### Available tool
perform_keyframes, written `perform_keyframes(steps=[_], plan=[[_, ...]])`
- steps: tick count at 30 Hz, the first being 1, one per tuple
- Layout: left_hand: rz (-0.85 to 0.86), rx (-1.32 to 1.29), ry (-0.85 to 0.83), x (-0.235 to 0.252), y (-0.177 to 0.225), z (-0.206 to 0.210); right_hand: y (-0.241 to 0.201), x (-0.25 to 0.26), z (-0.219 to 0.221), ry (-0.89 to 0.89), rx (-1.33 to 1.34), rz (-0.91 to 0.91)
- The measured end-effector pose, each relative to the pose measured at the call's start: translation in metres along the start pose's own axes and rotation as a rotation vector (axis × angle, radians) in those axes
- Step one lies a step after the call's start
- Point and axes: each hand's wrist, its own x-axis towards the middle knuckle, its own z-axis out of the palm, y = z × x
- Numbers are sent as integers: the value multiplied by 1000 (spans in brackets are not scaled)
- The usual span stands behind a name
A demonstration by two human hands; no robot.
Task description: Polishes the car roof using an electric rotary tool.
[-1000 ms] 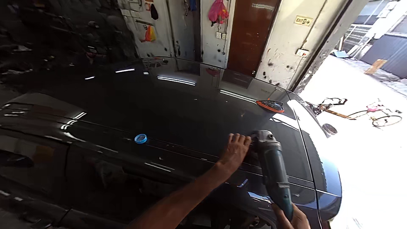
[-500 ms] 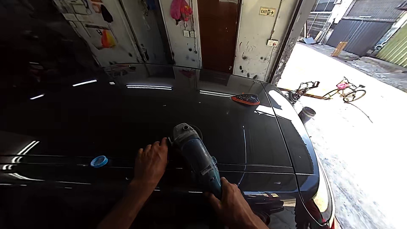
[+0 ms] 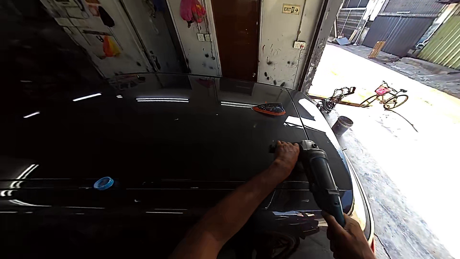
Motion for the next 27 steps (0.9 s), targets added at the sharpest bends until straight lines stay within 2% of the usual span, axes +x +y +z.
perform_keyframes(steps=[4,6,8,12,18,23,27], plan=[[76,-15,-41,24,41,1,-1,-6,-21,87,14,66],[75,-7,-39,23,36,1,-4,-5,-18,70,5,59],[43,-2,-31,17,14,0,-11,-1,-6,23,-8,20],[-77,-20,-3,-7,-63,-7,-40,17,34,-98,-104,-66],[-316,20,33,-79,-199,-18,-95,35,127,-320,-204,-173],[-510,53,59,-151,-290,-17,-153,23,199,-509,-356,-236],[-597,111,129,-200,-351,-6,-181,9,247,-596,-421,-290]])
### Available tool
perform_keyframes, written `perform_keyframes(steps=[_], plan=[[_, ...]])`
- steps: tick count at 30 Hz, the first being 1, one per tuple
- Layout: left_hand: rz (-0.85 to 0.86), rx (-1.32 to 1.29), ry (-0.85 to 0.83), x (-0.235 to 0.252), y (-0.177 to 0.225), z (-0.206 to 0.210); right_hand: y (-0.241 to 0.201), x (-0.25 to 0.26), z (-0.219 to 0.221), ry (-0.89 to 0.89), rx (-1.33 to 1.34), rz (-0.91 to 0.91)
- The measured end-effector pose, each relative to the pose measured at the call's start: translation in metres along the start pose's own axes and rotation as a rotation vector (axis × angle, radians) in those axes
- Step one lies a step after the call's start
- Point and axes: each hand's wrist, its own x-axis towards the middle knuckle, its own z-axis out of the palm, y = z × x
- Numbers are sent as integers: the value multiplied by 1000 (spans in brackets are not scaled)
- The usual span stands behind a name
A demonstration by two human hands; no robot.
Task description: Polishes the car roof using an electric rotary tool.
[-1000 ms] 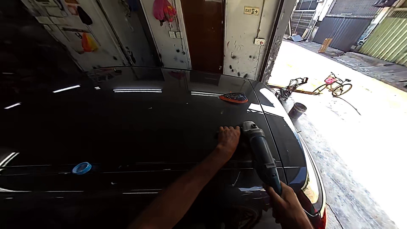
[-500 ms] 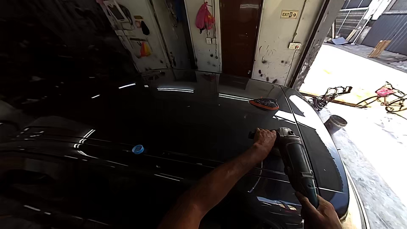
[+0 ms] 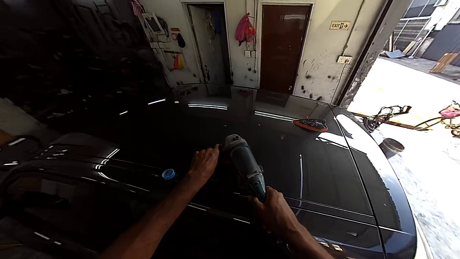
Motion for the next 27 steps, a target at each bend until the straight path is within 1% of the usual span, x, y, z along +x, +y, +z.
perform_keyframes(steps=[3,6,12,15,19,22,27], plan=[[-37,38,-18,-3,-32,0,-16,8,15,-28,-25,-40],[-42,51,-14,-2,-47,0,-24,12,22,-29,-33,-59],[-22,92,-57,13,-35,-7,-20,12,17,4,8,-44],[13,104,-69,24,-14,-8,-9,9,8,34,40,-27],[76,122,-92,38,26,-15,12,0,-10,90,93,3],[124,116,-111,48,67,-18,35,-8,-28,137,133,32],[251,89,-68,62,151,-21,77,-28,-66,217,229,112]])
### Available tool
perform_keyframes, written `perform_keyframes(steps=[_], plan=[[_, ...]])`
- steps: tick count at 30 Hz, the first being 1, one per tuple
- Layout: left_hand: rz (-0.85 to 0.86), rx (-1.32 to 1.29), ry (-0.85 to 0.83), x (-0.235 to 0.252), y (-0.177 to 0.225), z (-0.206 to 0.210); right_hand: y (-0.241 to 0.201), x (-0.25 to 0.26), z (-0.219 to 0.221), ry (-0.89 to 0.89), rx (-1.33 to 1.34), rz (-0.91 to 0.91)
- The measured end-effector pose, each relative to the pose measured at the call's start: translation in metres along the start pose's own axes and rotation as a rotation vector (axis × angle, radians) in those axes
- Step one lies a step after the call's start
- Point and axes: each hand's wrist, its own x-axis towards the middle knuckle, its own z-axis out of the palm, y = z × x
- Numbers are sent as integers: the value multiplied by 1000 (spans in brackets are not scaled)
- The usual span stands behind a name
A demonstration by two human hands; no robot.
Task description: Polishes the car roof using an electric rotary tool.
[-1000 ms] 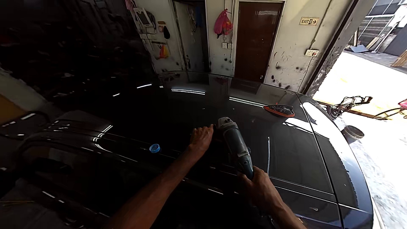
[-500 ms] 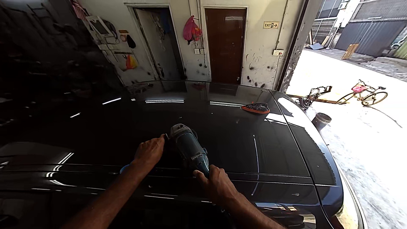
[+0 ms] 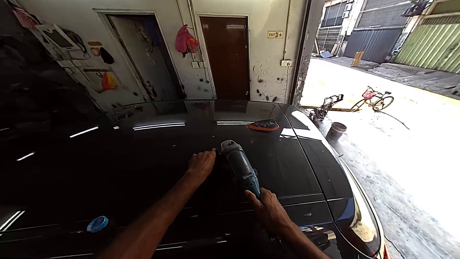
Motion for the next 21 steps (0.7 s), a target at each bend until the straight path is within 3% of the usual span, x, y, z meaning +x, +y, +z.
perform_keyframes(steps=[14,18,21], plan=[[394,-19,-46,62,263,-44,112,-39,-130,331,242,217],[442,-25,-53,68,299,-50,120,-43,-149,375,308,260],[440,-32,-62,74,292,-51,114,-35,-149,363,296,257]])
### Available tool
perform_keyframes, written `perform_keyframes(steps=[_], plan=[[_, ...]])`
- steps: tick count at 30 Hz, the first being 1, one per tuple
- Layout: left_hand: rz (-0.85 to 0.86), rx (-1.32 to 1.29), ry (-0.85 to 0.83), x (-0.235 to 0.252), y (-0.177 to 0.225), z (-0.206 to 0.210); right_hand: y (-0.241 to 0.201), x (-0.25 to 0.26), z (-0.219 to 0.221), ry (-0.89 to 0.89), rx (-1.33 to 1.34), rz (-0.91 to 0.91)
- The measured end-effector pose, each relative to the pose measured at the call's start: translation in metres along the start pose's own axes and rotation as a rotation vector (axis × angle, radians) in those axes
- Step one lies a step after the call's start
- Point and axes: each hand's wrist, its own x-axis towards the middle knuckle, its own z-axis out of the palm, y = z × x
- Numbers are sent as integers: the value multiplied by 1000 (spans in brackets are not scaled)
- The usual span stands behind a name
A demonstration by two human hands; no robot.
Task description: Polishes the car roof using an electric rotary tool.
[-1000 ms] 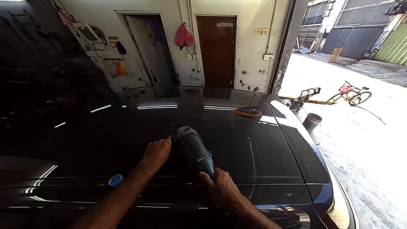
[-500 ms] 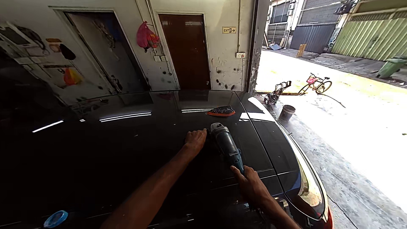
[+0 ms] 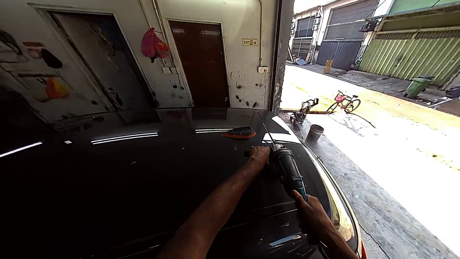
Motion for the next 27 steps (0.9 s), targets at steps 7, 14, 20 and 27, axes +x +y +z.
perform_keyframes(steps=[7,14,20,27], plan=[[-174,-22,44,-37,-109,24,-39,13,63,-149,-215,-120],[-404,-5,0,-121,-197,34,-72,-5,127,-332,-305,-219],[-493,25,-29,-152,-211,33,-76,-11,139,-404,-313,-265],[-470,45,-32,-137,-173,33,-56,-12,109,-351,-308,-246]])
